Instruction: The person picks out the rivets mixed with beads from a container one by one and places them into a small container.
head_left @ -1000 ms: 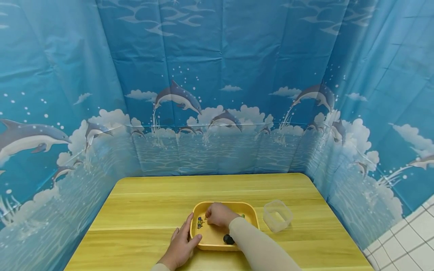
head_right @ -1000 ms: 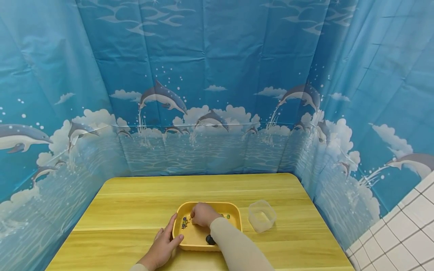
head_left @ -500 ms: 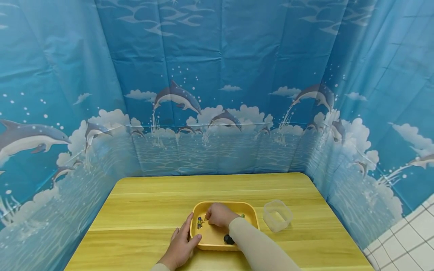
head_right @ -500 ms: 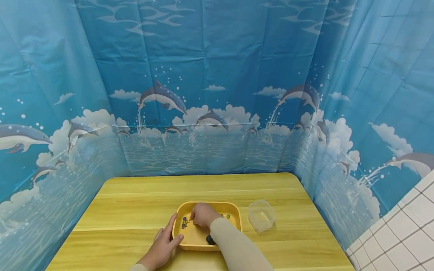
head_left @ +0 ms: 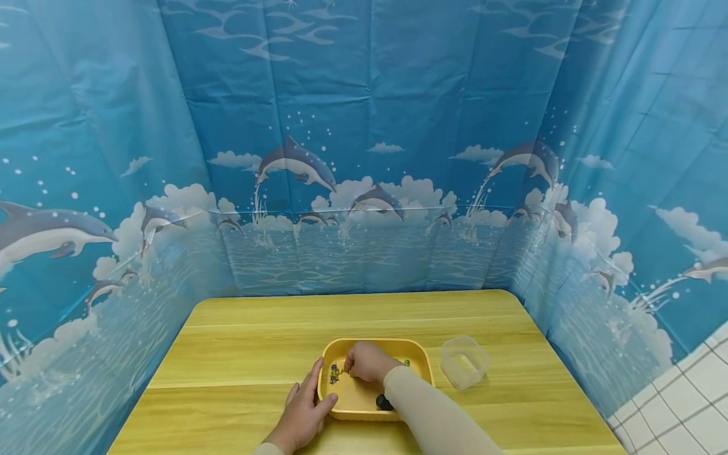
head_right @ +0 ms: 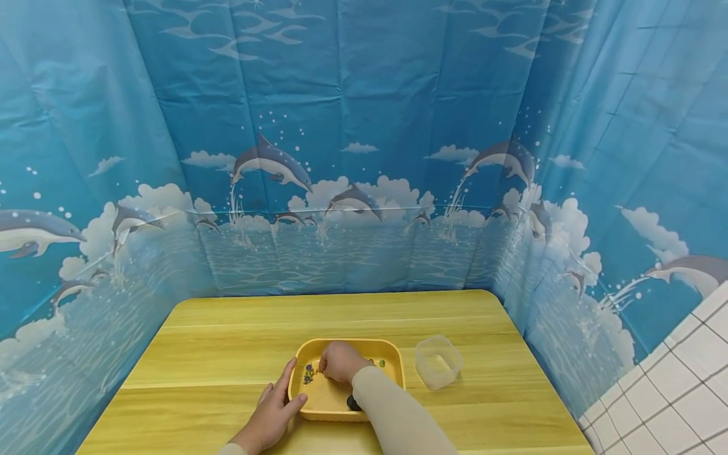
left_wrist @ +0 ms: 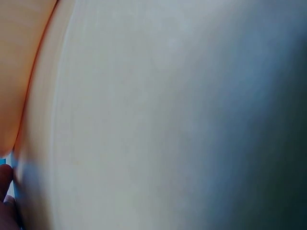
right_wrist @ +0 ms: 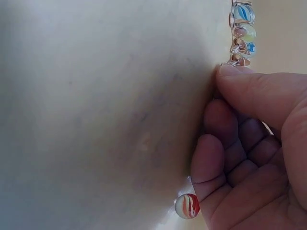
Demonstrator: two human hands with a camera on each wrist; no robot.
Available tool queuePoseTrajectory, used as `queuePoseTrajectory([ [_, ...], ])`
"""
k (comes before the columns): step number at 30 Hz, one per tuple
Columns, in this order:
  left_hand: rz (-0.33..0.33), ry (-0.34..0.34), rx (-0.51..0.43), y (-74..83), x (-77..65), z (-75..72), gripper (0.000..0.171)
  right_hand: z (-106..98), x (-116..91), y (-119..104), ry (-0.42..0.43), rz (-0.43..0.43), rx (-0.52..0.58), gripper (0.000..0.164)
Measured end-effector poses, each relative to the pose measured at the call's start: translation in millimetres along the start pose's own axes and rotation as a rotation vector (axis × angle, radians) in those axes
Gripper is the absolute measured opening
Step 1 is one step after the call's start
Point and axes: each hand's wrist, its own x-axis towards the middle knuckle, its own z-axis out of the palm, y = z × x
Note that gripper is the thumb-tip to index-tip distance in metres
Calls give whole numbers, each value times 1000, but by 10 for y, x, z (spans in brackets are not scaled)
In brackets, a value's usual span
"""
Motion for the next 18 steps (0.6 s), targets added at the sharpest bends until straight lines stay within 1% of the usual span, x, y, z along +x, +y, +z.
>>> queuePoseTrajectory([
  [11, -3, -2, -4, -4, -5, 3, 80, -6, -13, 24, -32, -4, 24, 11],
  [18, 5, 2, 3, -3, -14, 8, 79, 8, -21, 27, -26, -2, 42, 8],
])
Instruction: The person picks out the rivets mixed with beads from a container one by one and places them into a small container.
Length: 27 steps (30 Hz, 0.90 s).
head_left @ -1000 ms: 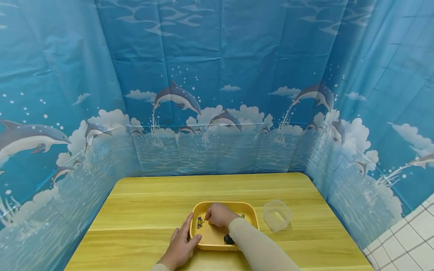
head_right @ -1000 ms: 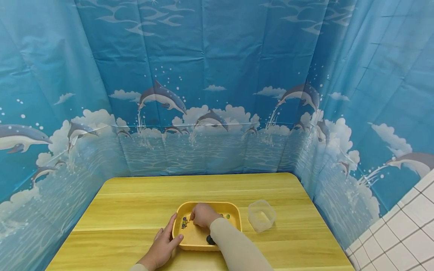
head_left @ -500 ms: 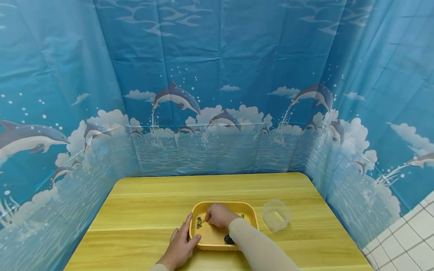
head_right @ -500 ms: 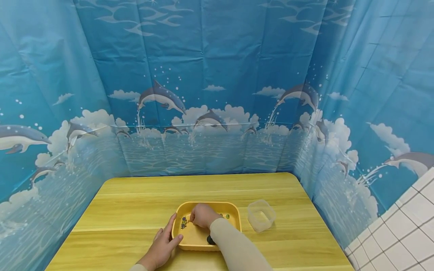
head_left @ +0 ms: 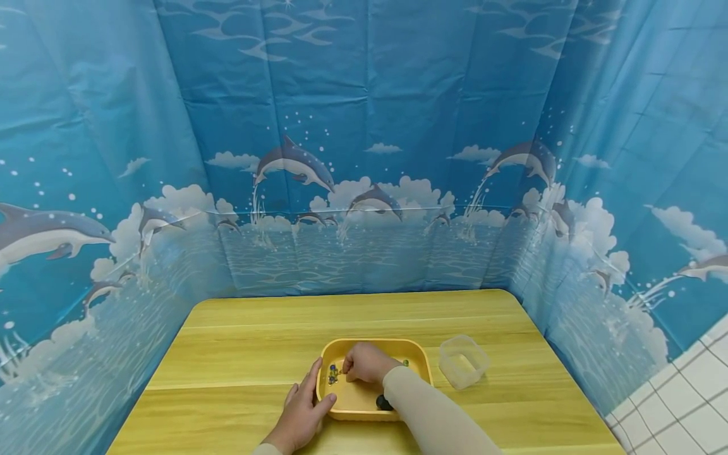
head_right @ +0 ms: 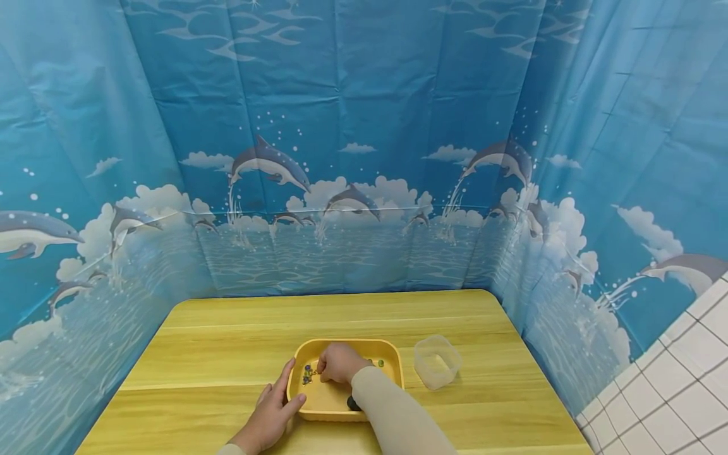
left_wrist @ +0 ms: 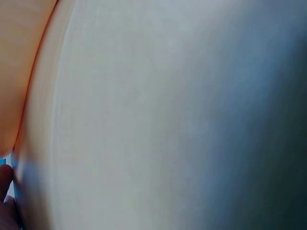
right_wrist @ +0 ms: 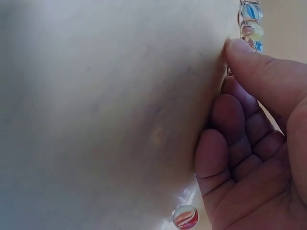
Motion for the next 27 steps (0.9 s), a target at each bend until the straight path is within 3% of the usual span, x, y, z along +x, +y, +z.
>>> queuePoseTrajectory([
  [15, -1, -6, -8, 25, -11, -7, 79, 48, 24, 9, 7, 19, 46, 11],
  [27, 0, -7, -8, 26, -10, -8, 80, 17, -7, -29, 20, 3, 3, 11],
])
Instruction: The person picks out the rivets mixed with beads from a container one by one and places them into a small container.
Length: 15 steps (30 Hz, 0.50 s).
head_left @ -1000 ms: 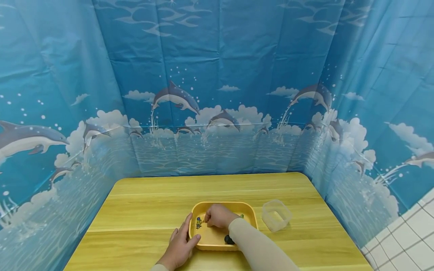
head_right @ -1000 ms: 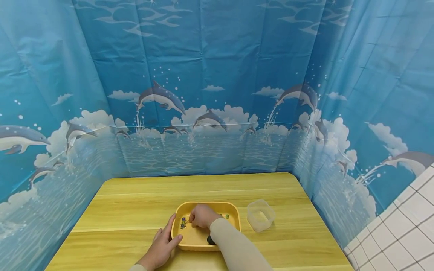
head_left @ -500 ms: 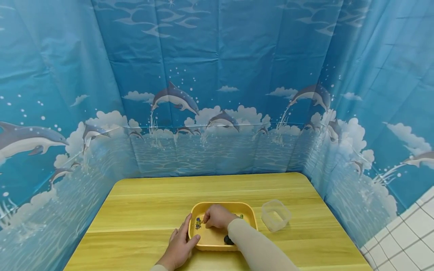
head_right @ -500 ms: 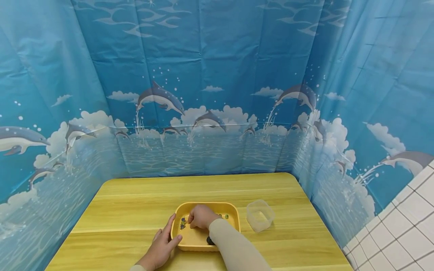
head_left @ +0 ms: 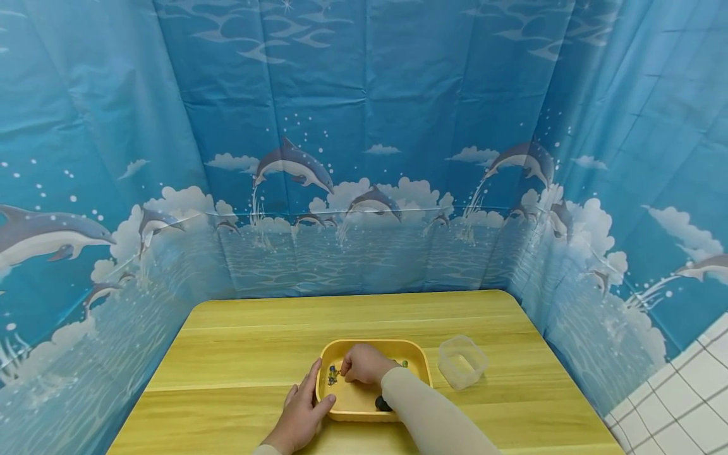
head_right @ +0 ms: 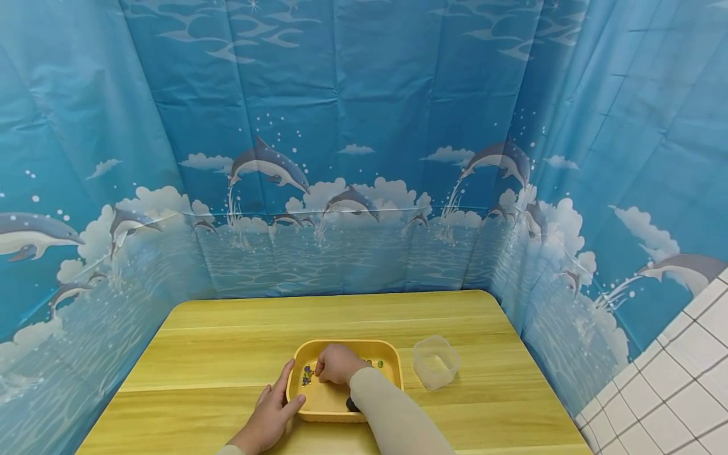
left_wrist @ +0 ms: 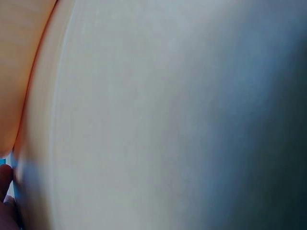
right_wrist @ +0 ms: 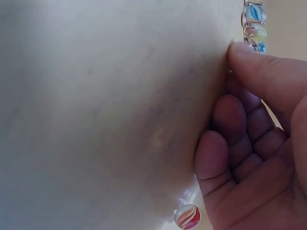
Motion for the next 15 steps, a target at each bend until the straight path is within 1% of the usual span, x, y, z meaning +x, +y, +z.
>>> queuePoseTrajectory([
  [6, 4, 3, 5, 5, -2, -5, 80, -11, -9, 0, -11, -6, -11, 14],
  [15, 17, 16, 0, 1, -3, 4, 79, -3, -5, -1, -6, -18, -12, 13],
])
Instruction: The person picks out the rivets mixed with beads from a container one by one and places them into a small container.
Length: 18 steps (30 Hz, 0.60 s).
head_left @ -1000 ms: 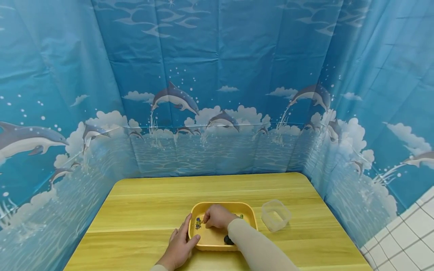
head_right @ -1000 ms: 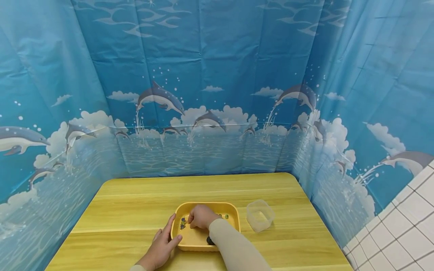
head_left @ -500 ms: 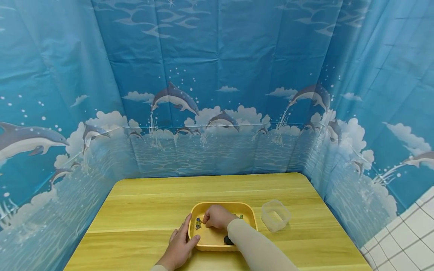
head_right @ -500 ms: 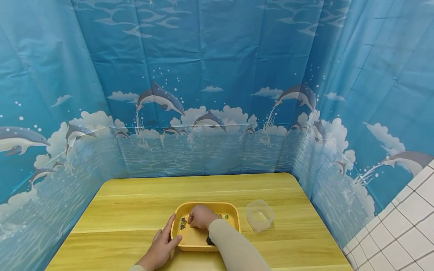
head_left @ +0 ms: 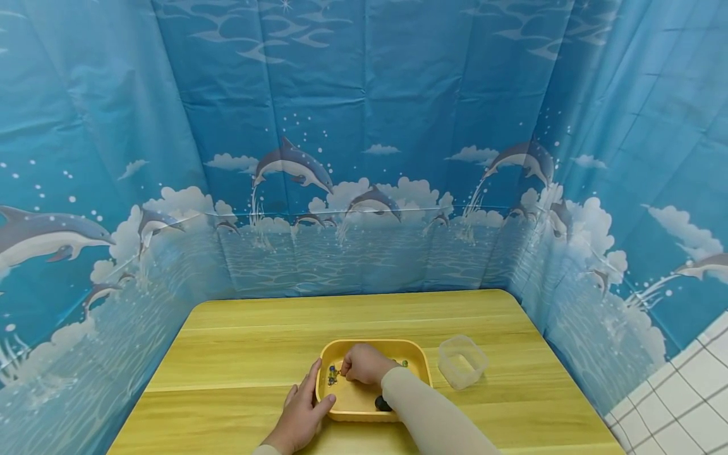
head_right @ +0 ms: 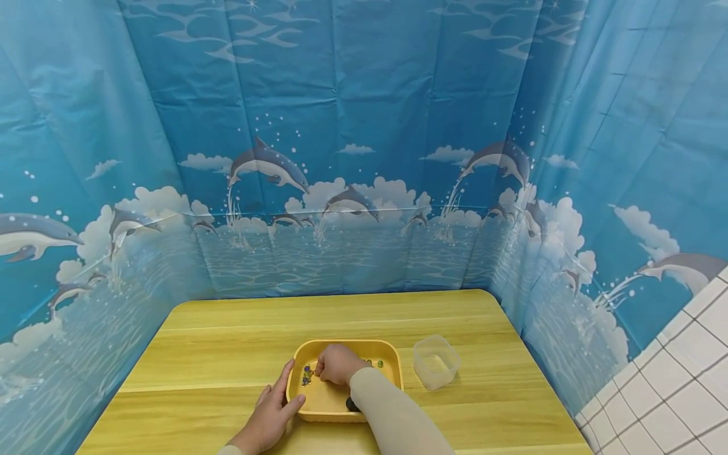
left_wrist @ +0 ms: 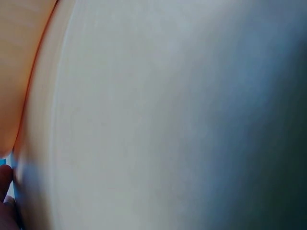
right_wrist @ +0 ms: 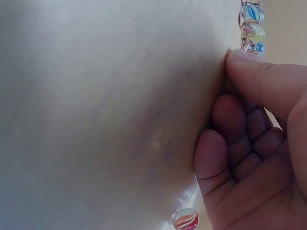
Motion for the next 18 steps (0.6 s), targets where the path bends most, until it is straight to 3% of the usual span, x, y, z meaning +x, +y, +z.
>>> queuePoseTrajectory([
  [18, -4, -21, 6, -48, 14, 10, 80, -6, -26, -2, -2, -20, -6, 11],
])
